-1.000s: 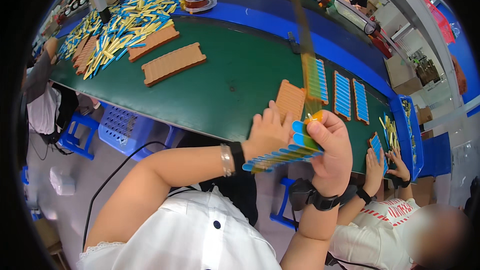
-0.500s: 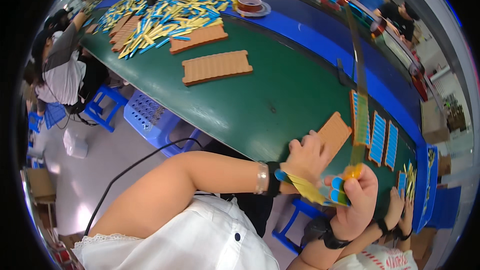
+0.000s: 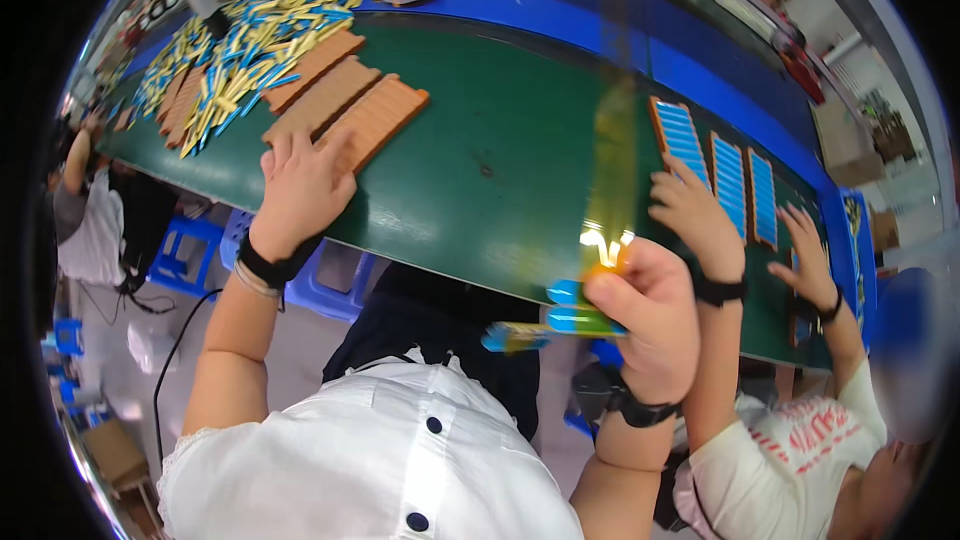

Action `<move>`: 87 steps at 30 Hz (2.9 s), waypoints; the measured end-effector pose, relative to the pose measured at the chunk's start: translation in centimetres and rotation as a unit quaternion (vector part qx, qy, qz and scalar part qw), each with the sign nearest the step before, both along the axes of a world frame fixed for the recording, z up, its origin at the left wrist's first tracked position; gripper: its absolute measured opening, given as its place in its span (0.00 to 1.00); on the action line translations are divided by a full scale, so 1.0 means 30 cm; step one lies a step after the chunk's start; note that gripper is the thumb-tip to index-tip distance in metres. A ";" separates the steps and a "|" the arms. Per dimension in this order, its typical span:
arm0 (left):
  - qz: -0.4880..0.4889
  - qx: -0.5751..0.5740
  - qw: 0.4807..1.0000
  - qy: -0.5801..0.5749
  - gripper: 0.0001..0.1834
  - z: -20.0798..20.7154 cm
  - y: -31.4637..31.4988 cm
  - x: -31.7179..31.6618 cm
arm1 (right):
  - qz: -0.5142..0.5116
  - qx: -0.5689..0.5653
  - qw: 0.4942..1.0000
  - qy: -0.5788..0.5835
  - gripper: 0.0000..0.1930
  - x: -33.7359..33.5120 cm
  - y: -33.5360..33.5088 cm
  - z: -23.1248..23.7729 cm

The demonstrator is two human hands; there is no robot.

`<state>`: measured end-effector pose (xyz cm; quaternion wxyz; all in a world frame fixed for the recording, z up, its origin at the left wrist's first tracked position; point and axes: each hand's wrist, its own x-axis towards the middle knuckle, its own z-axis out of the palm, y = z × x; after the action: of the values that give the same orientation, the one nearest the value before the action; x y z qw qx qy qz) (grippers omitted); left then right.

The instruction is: The recorder is assembling small colored strips into a base and applying tape over them at a factory workbench.

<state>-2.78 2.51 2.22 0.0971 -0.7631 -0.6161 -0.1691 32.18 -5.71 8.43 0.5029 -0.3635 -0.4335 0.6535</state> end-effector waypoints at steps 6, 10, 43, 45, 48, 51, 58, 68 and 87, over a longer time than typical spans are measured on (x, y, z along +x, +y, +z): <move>-0.340 -0.414 0.633 -0.559 0.33 0.077 -0.029 0.354 | -0.015 -0.011 1.000 -0.009 0.06 -0.132 -0.011 -0.100; -0.179 -0.438 0.594 -0.650 0.50 0.073 -0.059 0.473 | -0.070 0.011 0.997 -0.036 0.05 -0.156 -0.121 -0.128; -0.475 -0.473 0.368 -0.644 0.24 0.432 0.328 0.457 | -0.088 0.035 0.915 -0.392 0.31 -0.088 -0.435 -0.178; -0.478 -0.490 0.350 -0.639 0.26 0.428 0.346 0.475 | -0.173 -0.014 0.957 -0.234 0.30 -0.096 -0.402 -0.275; -0.466 -0.486 0.370 -0.640 0.29 0.427 0.367 0.471 | -0.199 0.015 0.933 -0.298 0.25 -0.117 -0.362 -0.351; -0.521 -0.500 0.311 -0.619 0.30 0.422 0.388 0.466 | -0.200 0.018 0.898 -0.393 0.22 -0.131 -0.338 -0.341; -0.567 -0.434 0.312 -0.627 0.38 0.422 0.373 0.409 | -0.129 0.123 0.856 -0.485 0.20 0.028 -0.170 -0.054; -0.574 -0.424 0.301 -0.633 0.49 0.421 0.379 0.386 | -0.247 0.018 0.561 -0.789 0.43 0.252 0.512 -0.183; -0.584 -0.486 0.173 -0.627 0.40 0.350 0.427 0.380 | -0.149 0.119 0.734 -0.652 0.40 -0.098 0.370 -0.127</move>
<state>8.63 15.33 12.72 -0.8389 -0.4331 0.1959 -0.2652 29.23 5.39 4.63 0.2274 -0.6973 -0.6697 0.1165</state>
